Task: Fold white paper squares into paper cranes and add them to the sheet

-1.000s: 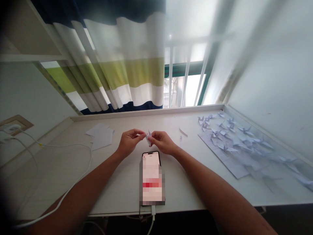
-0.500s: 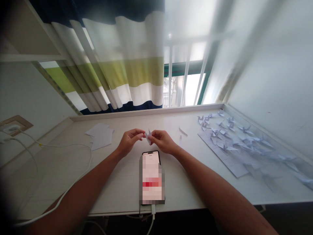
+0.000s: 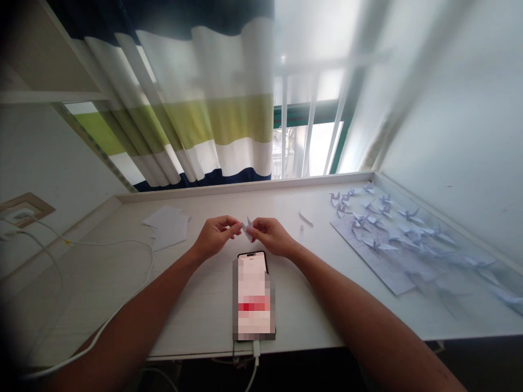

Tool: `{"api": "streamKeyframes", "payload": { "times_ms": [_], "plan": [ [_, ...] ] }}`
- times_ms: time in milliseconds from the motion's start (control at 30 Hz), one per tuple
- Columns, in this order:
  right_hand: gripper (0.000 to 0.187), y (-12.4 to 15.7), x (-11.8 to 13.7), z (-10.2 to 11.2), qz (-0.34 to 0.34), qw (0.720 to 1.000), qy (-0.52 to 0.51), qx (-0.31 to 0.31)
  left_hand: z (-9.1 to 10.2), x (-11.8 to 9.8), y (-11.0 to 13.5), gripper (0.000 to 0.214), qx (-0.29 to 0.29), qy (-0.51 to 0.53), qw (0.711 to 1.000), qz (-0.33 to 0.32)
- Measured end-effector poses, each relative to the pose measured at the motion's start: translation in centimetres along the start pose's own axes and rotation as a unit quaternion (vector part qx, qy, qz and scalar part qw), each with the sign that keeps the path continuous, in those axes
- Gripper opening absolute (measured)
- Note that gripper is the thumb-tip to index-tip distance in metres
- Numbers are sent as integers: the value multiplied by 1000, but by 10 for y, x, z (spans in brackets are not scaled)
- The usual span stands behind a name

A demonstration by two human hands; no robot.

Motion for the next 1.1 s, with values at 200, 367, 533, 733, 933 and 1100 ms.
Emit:
{"api": "streamKeyframes", "payload": {
  "times_ms": [200, 367, 533, 733, 933, 1100],
  "plan": [
    [34, -1, -5, 0, -2, 1000, 2, 8, -5, 7, 0, 29, 64, 113, 989, 71],
    [36, -1, -4, -1, -3, 1000, 7, 14, -5, 12, 1, 29, 61, 132, 983, 111],
    [35, 0, -1, -1, 3, 1000, 2, 10, -8, 13, 2, 31, 50, 130, 983, 116],
    [37, 0, 1, -1, 2, 1000, -10, 5, -7, 10, 2, 42, 42, 119, 987, 96],
    [35, -1, -4, -1, -3, 1000, -6, 7, -6, 6, 2, 32, 20, 83, 994, 63],
    [34, -1, -5, -3, 2, 1000, 8, 21, -3, -1, 2, 26, 5, 45, 999, 15]
  ]
}}
Point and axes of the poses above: each hand's wrist, its own y-axis away from the middle knuckle, its own z-axis out of the back of the hand, x = y × z, the point moved 9 cm from there along -y, towards the middle knuckle, and after that the axes turned 2 degrees about -y, right-handed, at the moved point
